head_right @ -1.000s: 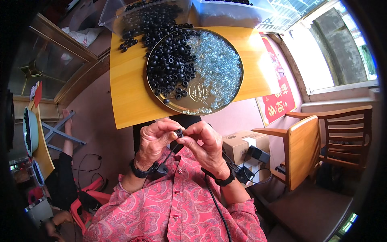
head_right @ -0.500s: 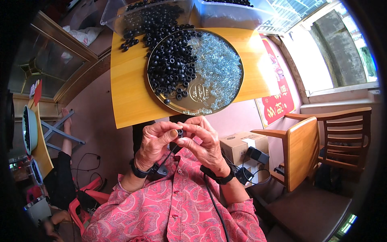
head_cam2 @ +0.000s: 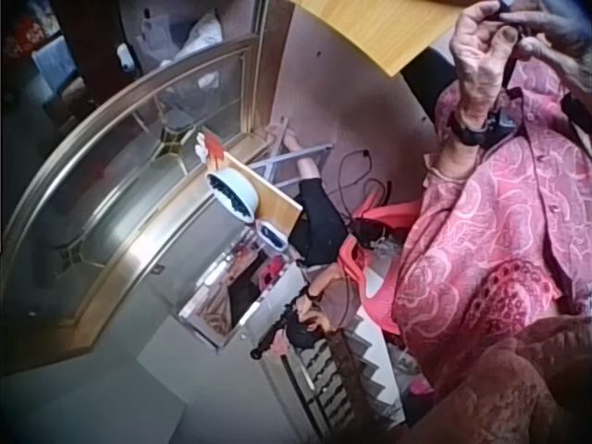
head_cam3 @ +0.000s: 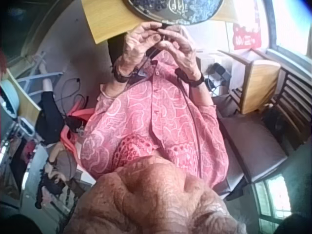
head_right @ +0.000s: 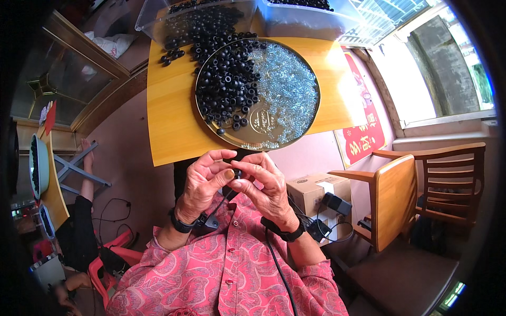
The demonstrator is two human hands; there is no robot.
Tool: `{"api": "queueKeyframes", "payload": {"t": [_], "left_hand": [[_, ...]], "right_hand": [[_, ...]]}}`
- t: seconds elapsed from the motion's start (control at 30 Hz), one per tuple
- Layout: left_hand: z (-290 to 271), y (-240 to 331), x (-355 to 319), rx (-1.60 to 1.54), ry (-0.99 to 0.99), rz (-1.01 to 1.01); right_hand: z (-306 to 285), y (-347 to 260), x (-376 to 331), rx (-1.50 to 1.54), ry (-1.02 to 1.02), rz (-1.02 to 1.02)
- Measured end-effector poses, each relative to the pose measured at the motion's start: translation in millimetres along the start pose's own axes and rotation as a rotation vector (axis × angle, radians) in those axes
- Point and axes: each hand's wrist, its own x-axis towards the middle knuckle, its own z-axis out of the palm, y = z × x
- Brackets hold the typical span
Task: Assembling small black plastic rings/gaskets onto a central component.
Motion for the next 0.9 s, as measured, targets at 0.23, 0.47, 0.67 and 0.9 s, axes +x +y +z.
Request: {"api": "queueKeyframes", "payload": {"t": [0.23, 0.47, 0.67, 0.9], "left_hand": [[-13, -14, 1, 0.027, -0.139, 0.097], [-6, -3, 0, -0.065, -0.337, -0.064], [-2, -7, -3, 0.034, -0.224, 0.043], [-7, -12, -2, 0.061, -0.229, 0.137]], "right_hand": [[-3, 6, -6, 0.040, 0.054, -0.060], [1, 11, -13, 0.176, 0.064, 0.037], [3, 9, -11, 0.109, 0.051, 0.025], [13, 9, -11, 0.345, 0.113, 0.107]]}}
